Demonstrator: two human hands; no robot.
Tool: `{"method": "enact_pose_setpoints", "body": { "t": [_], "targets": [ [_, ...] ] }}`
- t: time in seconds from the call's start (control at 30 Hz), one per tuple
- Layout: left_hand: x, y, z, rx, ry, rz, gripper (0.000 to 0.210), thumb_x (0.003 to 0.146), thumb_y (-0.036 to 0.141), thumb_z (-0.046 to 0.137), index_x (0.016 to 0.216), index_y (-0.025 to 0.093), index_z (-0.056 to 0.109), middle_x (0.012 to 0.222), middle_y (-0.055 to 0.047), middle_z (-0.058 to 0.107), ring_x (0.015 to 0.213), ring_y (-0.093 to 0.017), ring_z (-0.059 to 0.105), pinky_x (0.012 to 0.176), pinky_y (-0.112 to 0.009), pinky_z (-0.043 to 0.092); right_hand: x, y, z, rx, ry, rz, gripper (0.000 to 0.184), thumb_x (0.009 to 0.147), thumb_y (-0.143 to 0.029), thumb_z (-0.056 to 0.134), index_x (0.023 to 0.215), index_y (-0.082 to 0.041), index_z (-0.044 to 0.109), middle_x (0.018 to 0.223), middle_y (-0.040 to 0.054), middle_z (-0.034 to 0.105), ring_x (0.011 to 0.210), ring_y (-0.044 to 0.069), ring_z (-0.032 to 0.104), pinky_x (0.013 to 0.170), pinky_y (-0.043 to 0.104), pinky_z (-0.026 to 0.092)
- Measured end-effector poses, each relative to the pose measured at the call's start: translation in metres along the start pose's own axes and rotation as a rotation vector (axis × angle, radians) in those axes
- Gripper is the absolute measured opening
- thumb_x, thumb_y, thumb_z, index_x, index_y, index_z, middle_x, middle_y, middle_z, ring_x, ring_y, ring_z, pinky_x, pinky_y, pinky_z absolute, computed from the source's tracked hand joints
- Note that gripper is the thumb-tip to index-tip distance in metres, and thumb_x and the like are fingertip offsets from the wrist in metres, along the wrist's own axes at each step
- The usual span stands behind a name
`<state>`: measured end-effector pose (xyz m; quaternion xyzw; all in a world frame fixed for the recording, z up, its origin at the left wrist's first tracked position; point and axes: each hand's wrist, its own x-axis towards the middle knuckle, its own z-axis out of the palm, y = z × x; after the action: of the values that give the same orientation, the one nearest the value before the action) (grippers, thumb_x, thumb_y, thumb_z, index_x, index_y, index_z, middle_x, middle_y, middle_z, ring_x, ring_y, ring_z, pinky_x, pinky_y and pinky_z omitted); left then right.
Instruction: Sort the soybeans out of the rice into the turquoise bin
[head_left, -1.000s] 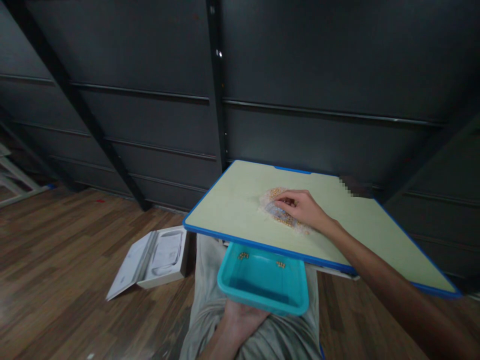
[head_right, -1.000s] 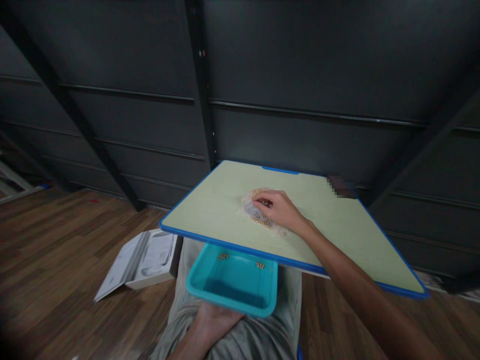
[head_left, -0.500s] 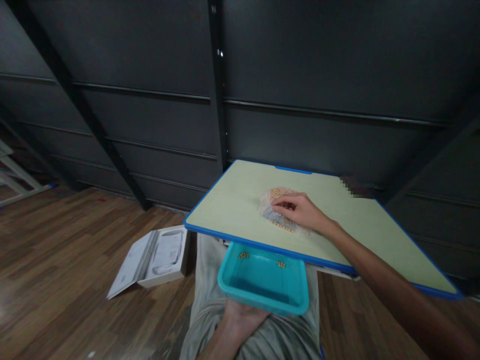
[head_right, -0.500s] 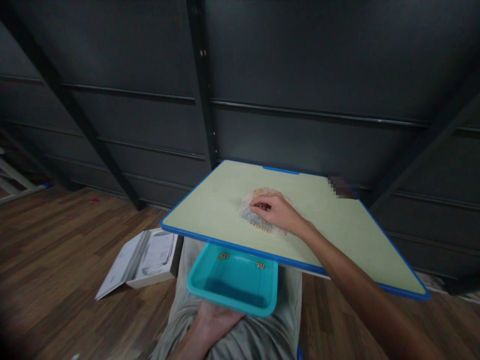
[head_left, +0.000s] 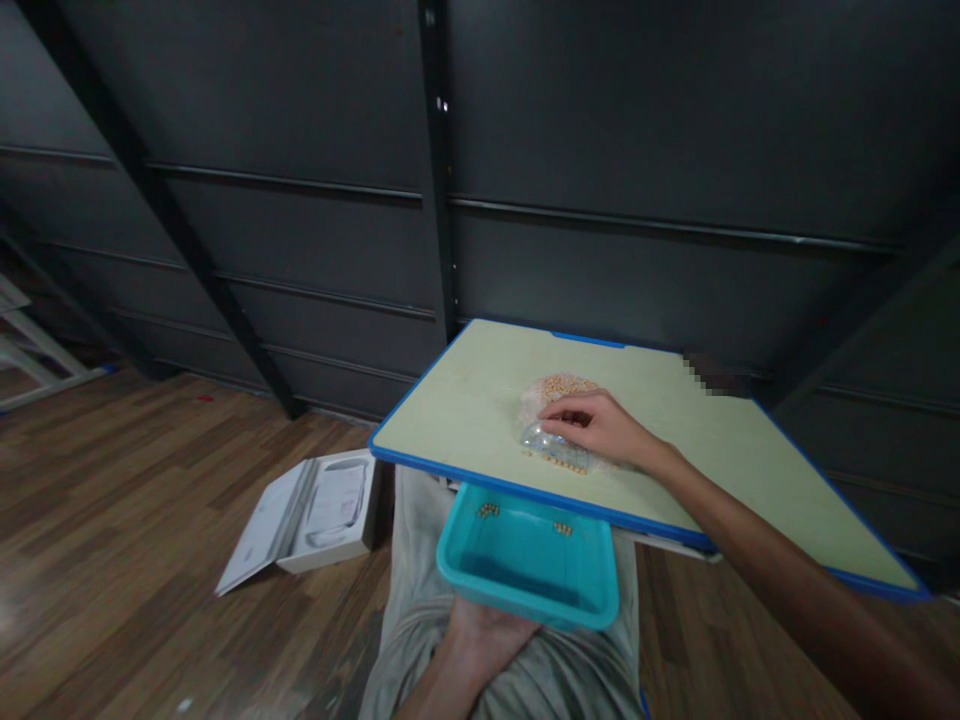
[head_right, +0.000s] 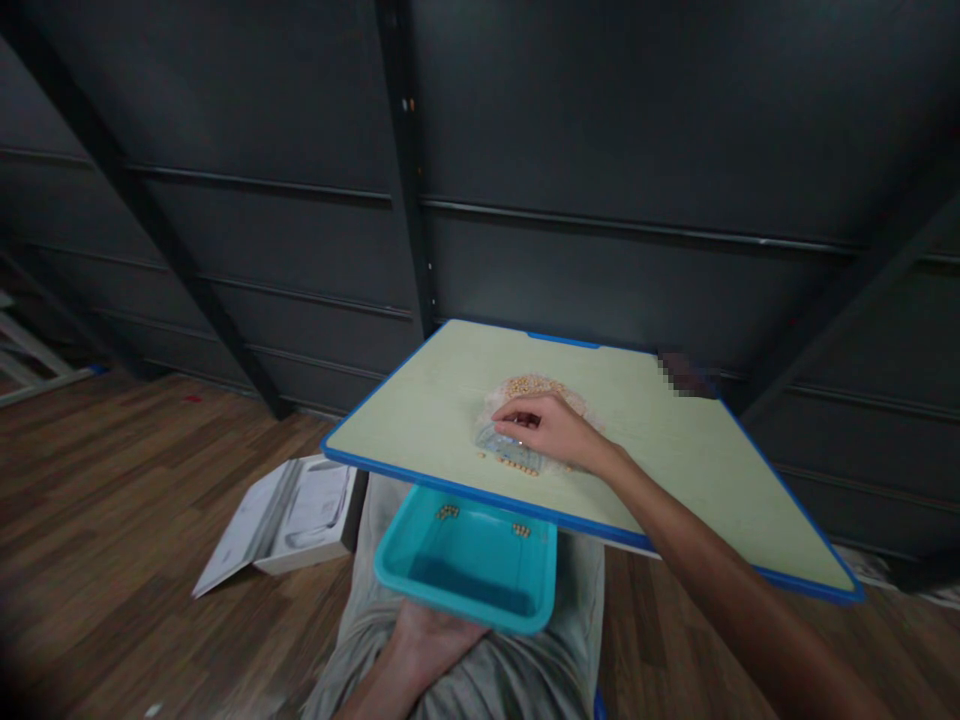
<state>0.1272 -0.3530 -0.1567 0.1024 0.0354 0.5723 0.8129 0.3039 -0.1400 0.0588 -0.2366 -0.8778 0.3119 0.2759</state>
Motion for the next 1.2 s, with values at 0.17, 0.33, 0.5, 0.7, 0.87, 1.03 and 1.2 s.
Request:
{"method": "enact_pose_setpoints", "body": {
  "t": [0.17, 0.33, 0.5, 0.7, 0.87, 1.03, 1.2],
  "targets": [
    [-0.001, 0.0, -0.002, -0.011, -0.004, 0.004, 0.042, 0.119, 0.037, 0.057, 0.127, 0.034, 0.097, 0.144, -0.006, 0.094, 0.136, -0.031, 0.088, 0.135, -0.052, 0.055, -0.001, -0.002, 0.002, 0.029, -0.019, -0.006, 0.023, 0.108, -0.042, 0.086, 0.115, -0.024, 0.099, 0.1, 0.0069, 0.094, 0.084, 0.021, 0.078, 0.08, 0.035, 0.062],
    [0.0, -0.001, -0.007, -0.026, -0.001, -0.007, 0.039, 0.118, 0.04, 0.06, 0.131, 0.035, 0.096, 0.148, -0.005, 0.092, 0.137, -0.032, 0.088, 0.139, -0.054, 0.052, -0.002, -0.005, 0.005, 0.057, -0.029, -0.001, 0.026, 0.107, -0.046, 0.087, 0.115, -0.024, 0.1, 0.096, 0.0067, 0.092, 0.079, 0.021, 0.077, 0.074, 0.034, 0.061],
    [0.002, 0.0, -0.002, -0.022, 0.018, -0.01, 0.037, 0.119, 0.041, 0.063, 0.131, 0.034, 0.096, 0.149, -0.006, 0.092, 0.14, -0.032, 0.086, 0.141, -0.054, 0.049, -0.004, -0.01, 0.005, 0.063, -0.051, 0.005, 0.027, 0.108, -0.048, 0.087, 0.114, -0.024, 0.099, 0.094, 0.0064, 0.092, 0.078, 0.021, 0.078, 0.073, 0.033, 0.062],
    [0.002, 0.002, 0.014, 0.009, 0.047, -0.022, 0.041, 0.117, 0.042, 0.065, 0.149, 0.034, 0.09, 0.146, -0.012, 0.094, 0.15, -0.039, 0.081, 0.142, -0.064, 0.047, -0.005, -0.014, 0.006, 0.076, -0.075, 0.01, 0.025, 0.108, -0.045, 0.088, 0.114, -0.024, 0.099, 0.096, 0.0068, 0.093, 0.081, 0.021, 0.079, 0.074, 0.034, 0.063],
    [0.003, 0.003, 0.024, 0.03, 0.129, -0.03, 0.044, 0.115, 0.047, 0.068, 0.154, 0.039, 0.087, 0.141, -0.01, 0.095, 0.151, -0.04, 0.081, 0.138, -0.064, 0.052, -0.006, -0.015, 0.009, 0.107, -0.095, 0.017, 0.029, 0.107, -0.05, 0.09, 0.114, -0.024, 0.099, 0.095, 0.007, 0.092, 0.074, 0.019, 0.076, 0.069, 0.033, 0.061],
    [0.004, 0.003, 0.032, 0.034, 0.107, -0.027, 0.034, 0.112, 0.048, 0.072, 0.13, 0.033, 0.097, 0.133, -0.007, 0.098, 0.144, -0.037, 0.084, 0.142, -0.061, 0.049, -0.008, -0.014, 0.013, 0.145, -0.142, 0.039, 0.028, 0.105, -0.051, 0.093, 0.111, -0.025, 0.099, 0.087, 0.0053, 0.089, 0.071, 0.019, 0.074, 0.066, 0.032, 0.057],
    [0.006, 0.002, 0.039, 0.049, 0.126, -0.012, 0.03, 0.111, 0.045, 0.073, 0.119, 0.031, 0.098, 0.129, -0.008, 0.098, 0.143, -0.039, 0.084, 0.14, -0.063, 0.05, -0.009, -0.016, 0.016, 0.207, -0.176, 0.067, 0.028, 0.101, -0.052, 0.096, 0.109, -0.025, 0.099, 0.083, 0.0047, 0.088, 0.071, 0.019, 0.074, 0.066, 0.032, 0.059]
  ]
}}
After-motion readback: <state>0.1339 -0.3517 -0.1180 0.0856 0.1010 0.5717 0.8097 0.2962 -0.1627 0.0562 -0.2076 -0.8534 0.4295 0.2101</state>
